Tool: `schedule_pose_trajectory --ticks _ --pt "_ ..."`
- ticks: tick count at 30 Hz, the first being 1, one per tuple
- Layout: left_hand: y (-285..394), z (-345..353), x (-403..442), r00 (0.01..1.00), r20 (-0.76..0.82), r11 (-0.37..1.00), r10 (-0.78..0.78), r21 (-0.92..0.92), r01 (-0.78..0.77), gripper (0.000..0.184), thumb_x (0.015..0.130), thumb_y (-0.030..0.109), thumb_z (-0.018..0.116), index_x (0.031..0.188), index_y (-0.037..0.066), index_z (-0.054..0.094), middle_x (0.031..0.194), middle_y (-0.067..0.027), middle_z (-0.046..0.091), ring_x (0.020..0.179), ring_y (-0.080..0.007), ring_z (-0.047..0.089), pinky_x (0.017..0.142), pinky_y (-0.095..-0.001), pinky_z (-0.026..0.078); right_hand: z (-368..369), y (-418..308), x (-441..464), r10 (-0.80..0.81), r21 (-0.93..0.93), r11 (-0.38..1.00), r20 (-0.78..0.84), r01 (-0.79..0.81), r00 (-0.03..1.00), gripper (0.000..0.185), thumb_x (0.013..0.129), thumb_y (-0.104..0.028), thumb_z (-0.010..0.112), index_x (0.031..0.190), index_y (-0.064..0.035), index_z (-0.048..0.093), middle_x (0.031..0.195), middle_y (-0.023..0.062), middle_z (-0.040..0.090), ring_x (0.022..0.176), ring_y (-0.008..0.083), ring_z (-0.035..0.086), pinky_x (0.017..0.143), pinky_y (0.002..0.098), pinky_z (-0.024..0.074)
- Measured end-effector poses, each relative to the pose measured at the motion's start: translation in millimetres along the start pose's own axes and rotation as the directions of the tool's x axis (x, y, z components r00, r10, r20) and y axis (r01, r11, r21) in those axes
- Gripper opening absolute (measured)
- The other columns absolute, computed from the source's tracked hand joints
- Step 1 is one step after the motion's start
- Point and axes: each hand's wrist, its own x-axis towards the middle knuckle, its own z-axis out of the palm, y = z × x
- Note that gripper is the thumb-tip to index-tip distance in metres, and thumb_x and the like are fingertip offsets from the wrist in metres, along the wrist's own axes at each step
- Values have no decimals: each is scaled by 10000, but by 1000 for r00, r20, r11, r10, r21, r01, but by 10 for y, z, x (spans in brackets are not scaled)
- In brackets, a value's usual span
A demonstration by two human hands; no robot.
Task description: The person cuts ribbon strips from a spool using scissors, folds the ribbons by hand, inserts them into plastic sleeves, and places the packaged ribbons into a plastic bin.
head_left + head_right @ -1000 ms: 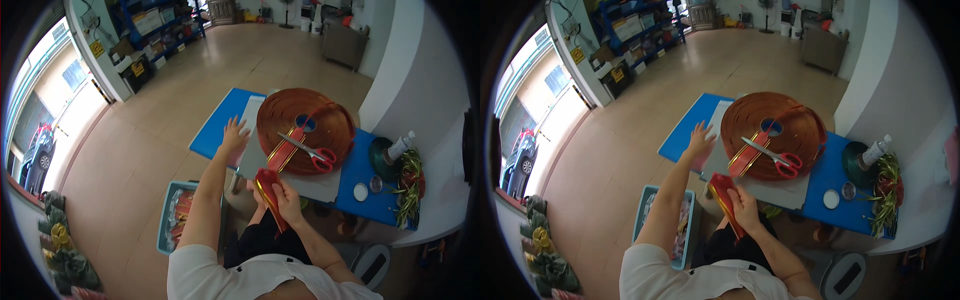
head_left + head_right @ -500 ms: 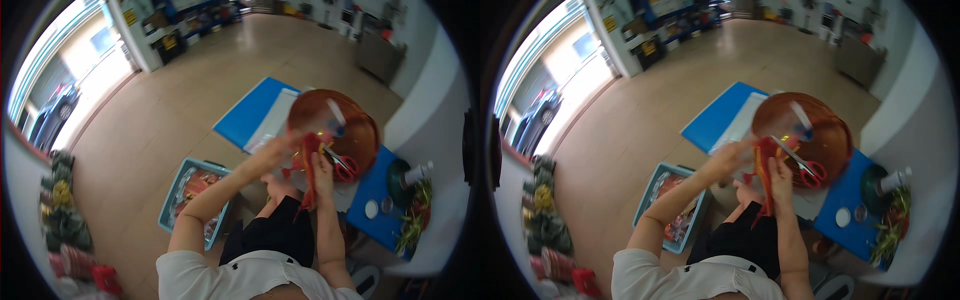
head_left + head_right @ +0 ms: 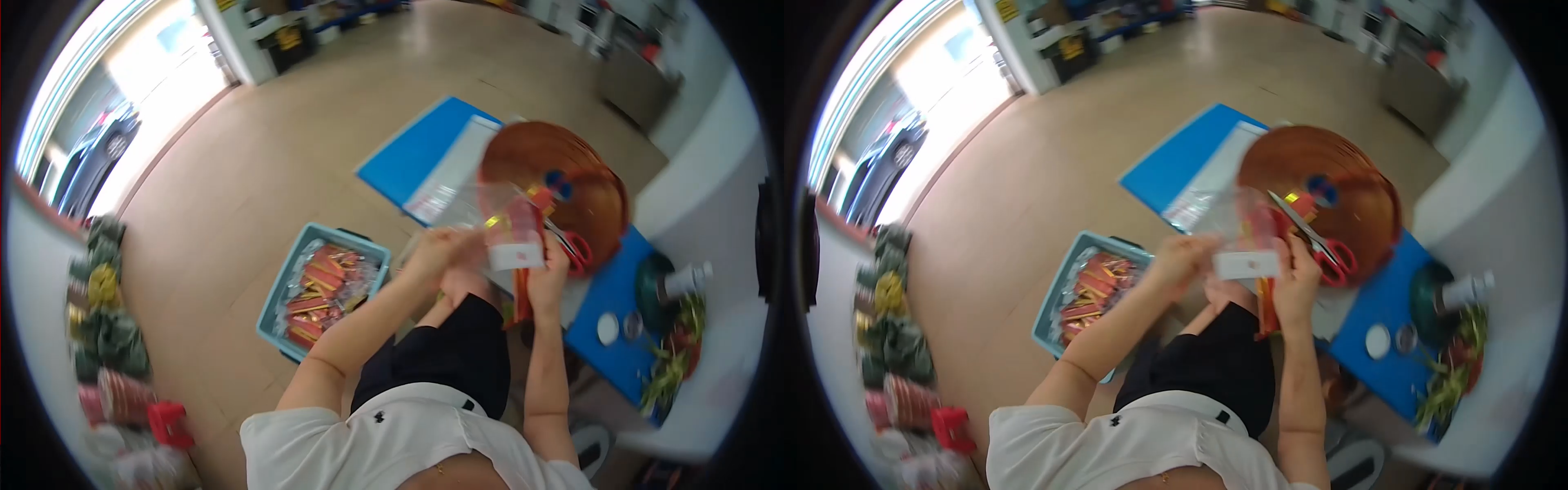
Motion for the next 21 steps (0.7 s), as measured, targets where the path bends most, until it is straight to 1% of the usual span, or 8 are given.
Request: schedule_pose_trajectory --ticks 2,4,7,9,13,16,19,21 --pt "92 86 69 998 -26 913 -62 -405 46 242 857 199 557 932 -28 594 881 -116 626 798 -194 612 706 -338 511 -81 54 -205 92 -27 995 53 -91 994 192 868 -166 520 871 21 561 623 90 527 599 102 443 567 263 400" --pt "159 222 61 997 -19 890 -76 -453 59 286 859 228 553 987 -28 565 926 -117 614 826 -200 609 740 -339 510 -48 -136 -391 147 28 987 206 -156 967 192 885 -150 504 832 26 559 682 -1 513 648 44 436 562 208 371" --pt "49 226 151 991 87 833 -99 -538 130 306 876 257 516 1056 10 525 994 -107 590 901 -193 582 787 -327 491 -23 37 -582 291 77 943 278 -323 915 206 888 -168 506 825 17 572 644 -19 501 605 34 418 523 203 358" --pt "-29 191 188 981 155 785 -115 -590 186 324 893 270 479 1101 22 488 1068 -106 562 943 -197 565 803 -329 482 -30 58 -606 348 84 922 253 -378 903 244 874 -204 526 794 24 562 588 48 502 558 72 401 508 248 360" --pt "-93 244 51 973 220 850 -64 -499 169 318 890 244 490 1099 5 500 1013 -119 594 889 -192 590 778 -298 489 -67 249 -624 394 -29 915 287 -403 873 284 862 -225 539 759 39 546 543 110 477 521 98 384 501 275 362" --pt "-121 302 -134 990 128 997 52 54 -59 311 874 198 533 1069 -44 539 926 -87 620 805 -136 597 708 -241 483 -103 160 -612 405 -17 907 312 -421 860 290 858 -227 540 760 45 543 535 133 450 508 116 379 495 295 364" --pt "-228 333 -164 986 35 985 165 -51 -163 317 867 231 544 1027 -41 563 863 -96 620 723 -115 584 612 -230 468 -102 -11 -618 369 20 922 259 -387 893 284 855 -218 541 759 49 545 536 142 456 500 123 394 496 312 369" --pt "-238 257 -174 988 30 984 154 -96 -151 336 866 260 544 1025 -35 562 854 -105 620 732 -126 592 609 -232 470 -126 -58 -601 365 -86 931 254 -355 896 274 863 -215 539 762 39 565 558 52 488 539 75 391 502 258 365"
